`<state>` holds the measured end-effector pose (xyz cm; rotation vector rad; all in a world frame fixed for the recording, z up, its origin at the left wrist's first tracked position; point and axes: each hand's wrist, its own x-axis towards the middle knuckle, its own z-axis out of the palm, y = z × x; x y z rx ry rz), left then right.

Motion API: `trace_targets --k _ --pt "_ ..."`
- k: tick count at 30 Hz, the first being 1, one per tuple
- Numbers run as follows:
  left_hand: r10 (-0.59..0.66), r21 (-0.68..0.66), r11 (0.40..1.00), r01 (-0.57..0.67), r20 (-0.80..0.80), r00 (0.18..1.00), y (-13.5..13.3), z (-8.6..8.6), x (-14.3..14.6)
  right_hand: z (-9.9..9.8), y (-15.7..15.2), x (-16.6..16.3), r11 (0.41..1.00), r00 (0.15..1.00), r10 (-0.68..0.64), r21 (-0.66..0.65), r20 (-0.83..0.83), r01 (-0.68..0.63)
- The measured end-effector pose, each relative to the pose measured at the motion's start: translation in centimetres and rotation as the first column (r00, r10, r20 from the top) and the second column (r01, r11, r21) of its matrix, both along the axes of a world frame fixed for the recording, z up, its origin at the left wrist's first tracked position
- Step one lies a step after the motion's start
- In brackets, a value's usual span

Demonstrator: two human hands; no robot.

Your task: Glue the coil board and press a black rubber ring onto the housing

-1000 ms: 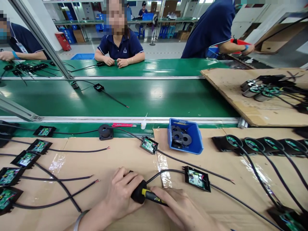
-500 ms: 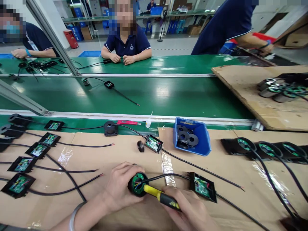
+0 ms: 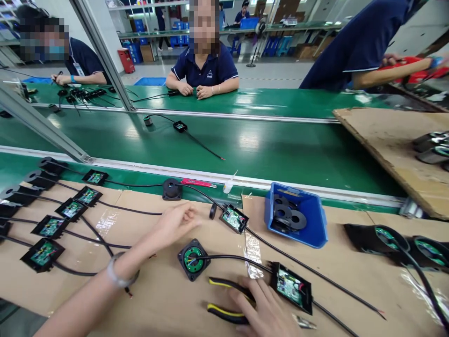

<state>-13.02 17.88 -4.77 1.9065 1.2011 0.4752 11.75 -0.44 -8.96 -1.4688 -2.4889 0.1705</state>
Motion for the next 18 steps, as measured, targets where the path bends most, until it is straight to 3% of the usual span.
trace_targets --k 3,6,11,13,15,18 --pt "0.061 0.042 0.997 -0.06 -0.027 0.998 1.4 -0.9 3.4 -0.7 -0.4 -0.6 0.998 1.0 -0.012 0.054 0.001 0.012" --pt "0.08 0.033 0.996 -0.08 -0.007 0.997 2.0 -1.2 5.2 -0.2 -0.9 -0.5 0.999 1.0 0.004 0.035 -0.029 -0.003" --pt "0.132 -0.05 0.99 -0.129 0.076 0.988 2.2 -0.2 3.1 4.1 -2.1 2.6 0.994 0.991 -0.004 -0.106 -0.135 -0.01" --pt "0.151 -0.081 0.986 -0.143 0.104 0.983 2.0 0.0 1.1 6.0 -2.7 5.0 0.985 0.969 -0.123 -0.145 -0.213 0.093" --pt "0.247 -0.136 0.964 -0.229 0.132 0.96 1.5 -0.2 -0.9 7.1 -3.0 7.9 0.934 0.901 -0.352 -0.162 -0.252 0.319" --pt "0.311 -0.195 0.939 -0.285 0.118 0.943 0.6 -0.3 -2.7 7.2 -1.8 12.3 0.725 0.697 -0.684 -0.099 -0.214 0.682"
